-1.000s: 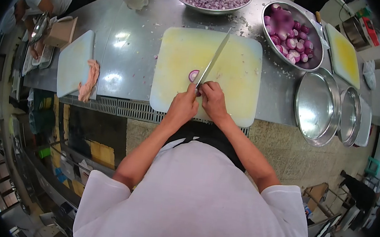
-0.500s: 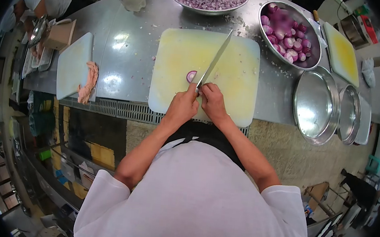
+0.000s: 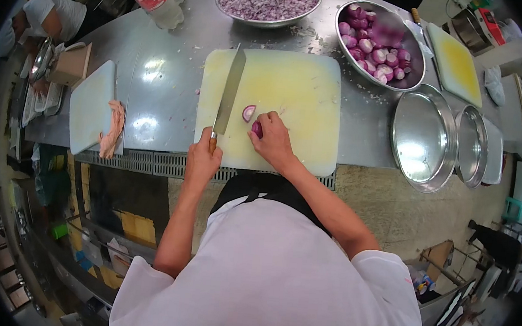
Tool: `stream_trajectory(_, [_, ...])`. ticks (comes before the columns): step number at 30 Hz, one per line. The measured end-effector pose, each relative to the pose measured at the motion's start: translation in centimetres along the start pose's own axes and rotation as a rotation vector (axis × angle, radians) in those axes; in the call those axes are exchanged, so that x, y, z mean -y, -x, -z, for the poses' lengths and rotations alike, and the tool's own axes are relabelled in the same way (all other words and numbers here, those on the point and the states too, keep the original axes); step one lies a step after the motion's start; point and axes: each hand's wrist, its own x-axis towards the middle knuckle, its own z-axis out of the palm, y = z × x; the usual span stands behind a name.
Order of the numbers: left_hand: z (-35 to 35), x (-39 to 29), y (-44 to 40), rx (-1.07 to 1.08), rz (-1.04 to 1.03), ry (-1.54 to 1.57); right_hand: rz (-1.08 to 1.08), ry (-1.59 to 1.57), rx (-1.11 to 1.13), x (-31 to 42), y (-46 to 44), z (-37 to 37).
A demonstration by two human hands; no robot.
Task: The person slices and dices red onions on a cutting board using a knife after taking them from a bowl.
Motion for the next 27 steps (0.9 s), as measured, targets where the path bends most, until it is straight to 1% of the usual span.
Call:
stream_trajectory(2, [-0.5, 1.0, 0.2, -0.006, 0.002, 0.027, -0.003, 0.041, -0.01, -1.7, -2.1, 0.9])
stream_trajectory(4, [-0.7, 0.9, 0.3, -0.001, 0.002, 0.036, 0.023, 0.187, -0.141, -4.7, -4.9, 2.6])
stream_trajectory(7, [-0.4, 0.6, 0.4, 0.003, 0.018, 0.042, -0.003, 0.249, -0.135, -10.2, -10.6, 6.8])
stream_trajectory(9, [-0.4, 0.5, 0.4, 0.008, 0.028, 0.047, -0.024, 0.257, -0.131, -10.8, -12.5, 9.0])
stream_trajectory(10, [-0.4, 0.5, 0.4, 0.0, 0.01, 0.065, -0.004, 0.339, -0.127, -10.7, -13.0, 9.5])
stream_trajectory(11, [-0.5, 0.6, 0.4, -0.007, -0.005, 0.083, 0.017, 0.421, -0.121, -10.5, -13.4, 9.5])
stream_trajectory(12, [-0.5, 0.6, 0.5, -0.015, 0.005, 0.086, 0.026, 0.419, -0.112, -9.4, -13.2, 8.5])
stream_trajectory(14, [-0.4, 0.4, 0.4, 0.001, 0.013, 0.067, 0.144, 0.237, -0.085, -5.7, -10.9, 4.7])
stream_trajectory(16, [-0.5, 0.4, 0.2, 0.005, 0.03, 0.037, 0.102, 0.161, 0.098, -1.6, -8.2, 1.9])
stream_trajectory(17, [-0.5, 0.4, 0.0, 0.012, 0.037, 0.006, 0.106, 0.158, 0.099, -0.8, -7.2, 1.1])
stream_trajectory(19, [-0.5, 0.6, -0.1, 0.005, 0.018, 0.013, 0.048, 0.154, 0.224, 0.1, -5.7, 0.0])
stream_trajectory(23, [-0.2, 0.8, 0.0, 0.021, -0.033, 0.048, 0.069, 0.16, 0.187, -1.2, -3.3, 2.0])
stream_trajectory(25, [0.9, -0.5, 0.5, 0.043, -0.022, 0.079, 0.034, -0.11, 0.182, -1.9, -2.1, 1.8])
stream_trajectory(27, [0.7, -1.2, 1.0, 0.077, -0.012, 0.105, 0.01, -0.13, 0.217, -1.3, -1.4, 1.2])
